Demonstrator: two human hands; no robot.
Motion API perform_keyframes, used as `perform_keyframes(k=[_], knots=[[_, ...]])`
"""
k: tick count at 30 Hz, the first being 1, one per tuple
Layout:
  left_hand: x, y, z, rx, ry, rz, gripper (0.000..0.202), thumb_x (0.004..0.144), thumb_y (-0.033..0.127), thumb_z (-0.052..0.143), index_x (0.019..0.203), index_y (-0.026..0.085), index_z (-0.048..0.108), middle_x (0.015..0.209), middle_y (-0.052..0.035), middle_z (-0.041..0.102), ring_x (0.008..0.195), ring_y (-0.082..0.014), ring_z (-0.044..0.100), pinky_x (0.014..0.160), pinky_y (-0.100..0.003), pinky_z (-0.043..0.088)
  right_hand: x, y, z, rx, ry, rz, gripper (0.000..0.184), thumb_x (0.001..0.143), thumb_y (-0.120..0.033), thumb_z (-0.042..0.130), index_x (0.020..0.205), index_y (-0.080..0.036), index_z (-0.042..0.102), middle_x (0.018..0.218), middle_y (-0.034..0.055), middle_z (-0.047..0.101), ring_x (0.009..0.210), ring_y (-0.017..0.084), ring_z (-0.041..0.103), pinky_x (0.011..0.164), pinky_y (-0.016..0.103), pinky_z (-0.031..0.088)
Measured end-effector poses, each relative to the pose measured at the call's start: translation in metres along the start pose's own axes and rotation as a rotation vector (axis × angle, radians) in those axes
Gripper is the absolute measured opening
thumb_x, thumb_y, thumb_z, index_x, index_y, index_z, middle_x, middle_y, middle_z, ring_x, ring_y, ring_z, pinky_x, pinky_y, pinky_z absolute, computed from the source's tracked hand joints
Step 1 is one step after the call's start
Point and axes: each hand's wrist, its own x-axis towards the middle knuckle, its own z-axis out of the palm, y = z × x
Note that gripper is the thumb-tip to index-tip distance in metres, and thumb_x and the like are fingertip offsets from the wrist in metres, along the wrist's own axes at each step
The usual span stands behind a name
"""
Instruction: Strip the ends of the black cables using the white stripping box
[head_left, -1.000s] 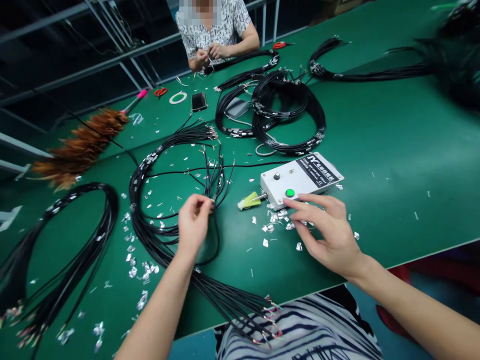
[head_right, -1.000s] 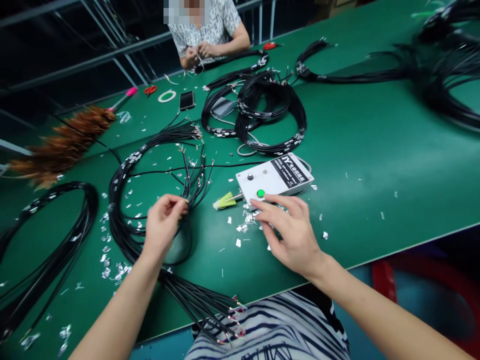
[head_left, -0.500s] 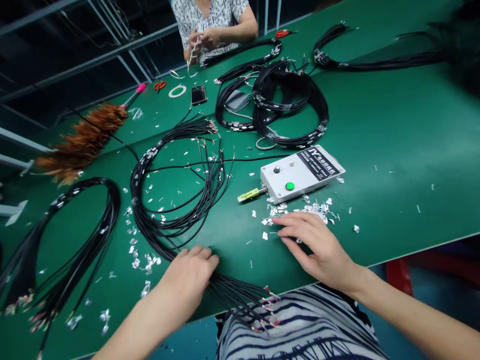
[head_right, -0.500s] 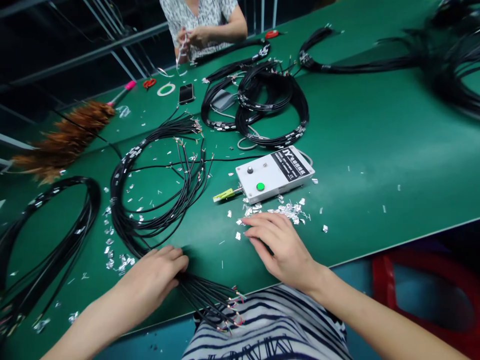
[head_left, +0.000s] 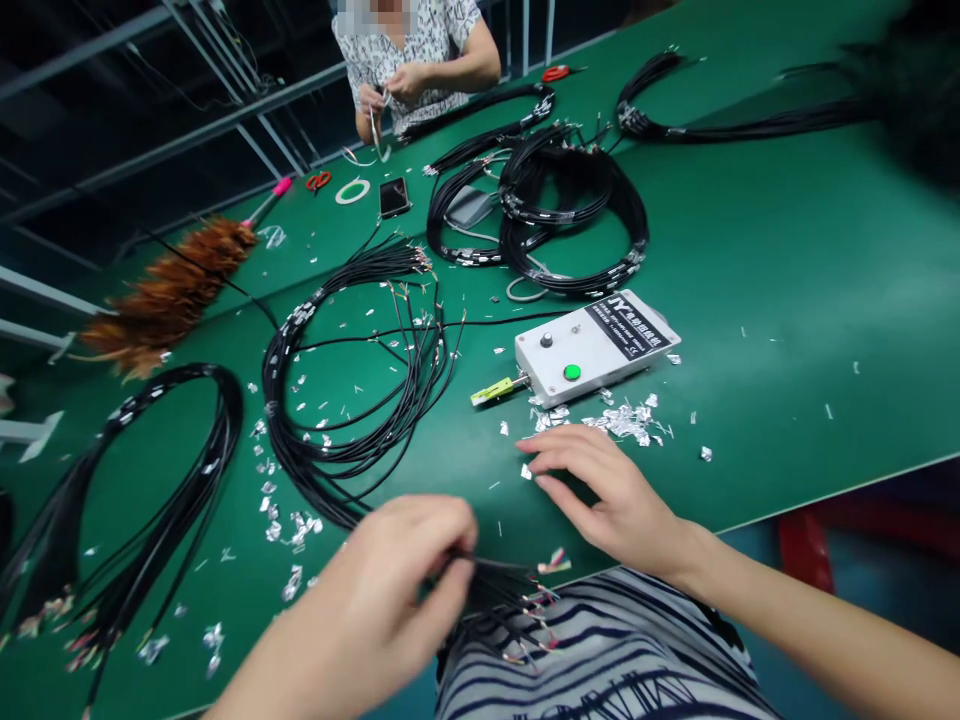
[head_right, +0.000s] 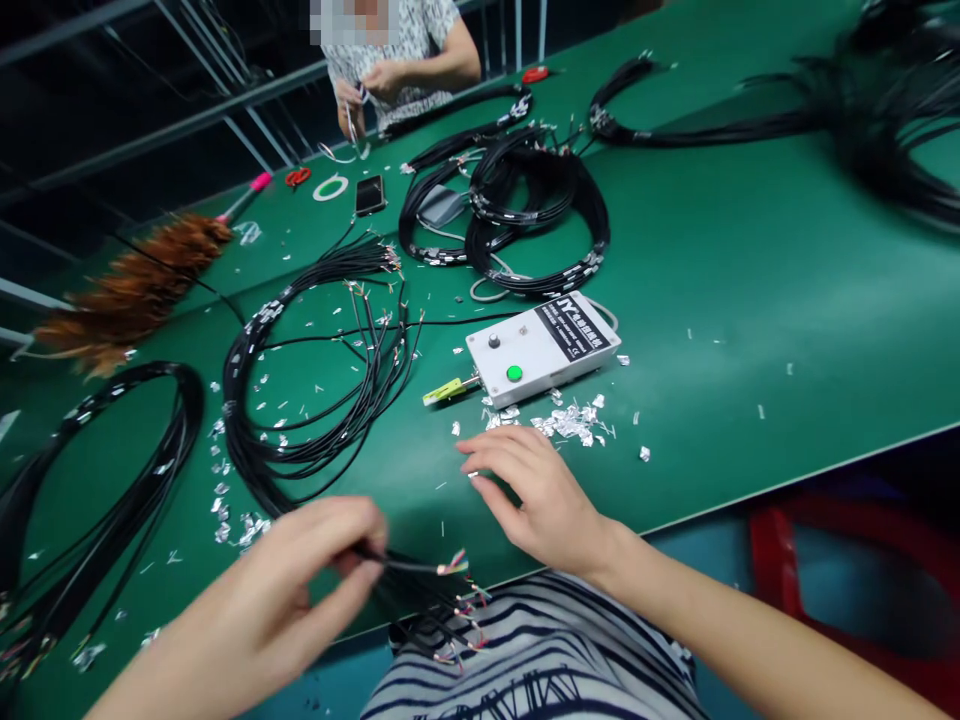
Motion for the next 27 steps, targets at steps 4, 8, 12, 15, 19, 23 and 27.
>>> perform_keyframes(k=[4, 8, 12, 15, 19, 23, 27], knots=[[0.033, 0.018, 0.033, -0.249, -0.013, 0.034, 0.011, 0.093, 0.020, 0.048, 0.089, 0.024, 0.057, 0.082, -0.0006, 0.064, 0.073, -0.0155, 0.058, 0.068, -0.024, 0.045, 0.002, -0.004, 0.001, 0.127, 0.007, 0.119, 0.013, 0.092, -0.014, 0.055, 0.098, -0.022, 0.063, 0.106, 0.0066, 0.072, 0.099, 0.022, 0.067, 0.087, 0.040, 0.054], [0.052, 0.009, 0.051, -0.509, 0.092, -0.062, 0.013, 0.093, 0.025, 0.051, 0.083, 0.021, 0.059, 0.071, -0.0001, 0.060, 0.065, -0.0145, 0.053, 0.059, -0.024, 0.040, 0.002, -0.008, -0.002, 0.282, 0.024, 0.253, 0.014, 0.092, -0.015, 0.055, 0.098, -0.022, 0.066, 0.098, 0.0050, 0.072, 0.094, 0.020, 0.068, 0.084, 0.035, 0.057], [0.054, -0.003, 0.056, -0.778, 0.155, -0.191, 0.022, 0.092, 0.035, 0.052, 0.085, 0.017, 0.061, 0.060, 0.0011, 0.057, 0.049, -0.0106, 0.043, 0.048, -0.023, 0.034, 0.005, -0.010, -0.002, 0.438, 0.047, 0.398, 0.013, 0.090, -0.020, 0.058, 0.097, -0.021, 0.069, 0.092, 0.0038, 0.073, 0.086, 0.017, 0.069, 0.078, 0.030, 0.059], [0.053, -0.006, 0.058, -0.895, 0.212, -0.238, 0.026, 0.090, 0.040, 0.055, 0.088, 0.014, 0.063, 0.061, -0.0006, 0.061, 0.045, -0.0088, 0.041, 0.046, -0.023, 0.032, 0.009, -0.009, 0.001, 0.545, 0.029, 0.469, 0.013, 0.088, -0.021, 0.060, 0.097, -0.020, 0.069, 0.092, 0.0038, 0.073, 0.085, 0.017, 0.069, 0.078, 0.029, 0.058], [0.052, -0.006, 0.060, -0.947, 0.265, -0.260, 0.029, 0.088, 0.042, 0.059, 0.087, 0.013, 0.063, 0.061, -0.0012, 0.062, 0.044, -0.0079, 0.042, 0.046, -0.022, 0.032, 0.014, -0.008, 0.005, 0.661, -0.038, 0.549, 0.013, 0.086, -0.027, 0.065, 0.095, -0.019, 0.069, 0.087, 0.0039, 0.073, 0.080, 0.017, 0.068, 0.074, 0.030, 0.056], [0.051, -0.004, 0.062, -0.956, 0.283, -0.276, 0.029, 0.088, 0.042, 0.059, 0.085, 0.013, 0.062, 0.060, -0.0001, 0.060, 0.045, -0.0076, 0.041, 0.046, -0.021, 0.032, 0.020, -0.011, 0.008, 0.773, -0.047, 0.652, 0.018, 0.080, -0.035, 0.072, 0.086, -0.018, 0.069, 0.078, 0.0022, 0.070, 0.073, 0.015, 0.064, 0.070, 0.028, 0.053], [0.051, -0.004, 0.064, -0.951, 0.307, -0.273, 0.028, 0.088, 0.042, 0.059, 0.084, 0.014, 0.060, 0.059, 0.0005, 0.059, 0.046, -0.0075, 0.040, 0.047, -0.021, 0.032, 0.025, -0.015, 0.014, 0.893, -0.001, 0.753, 0.022, 0.075, -0.038, 0.077, 0.079, -0.018, 0.069, 0.074, 0.0008, 0.068, 0.067, 0.013, 0.060, 0.066, 0.027, 0.049]])
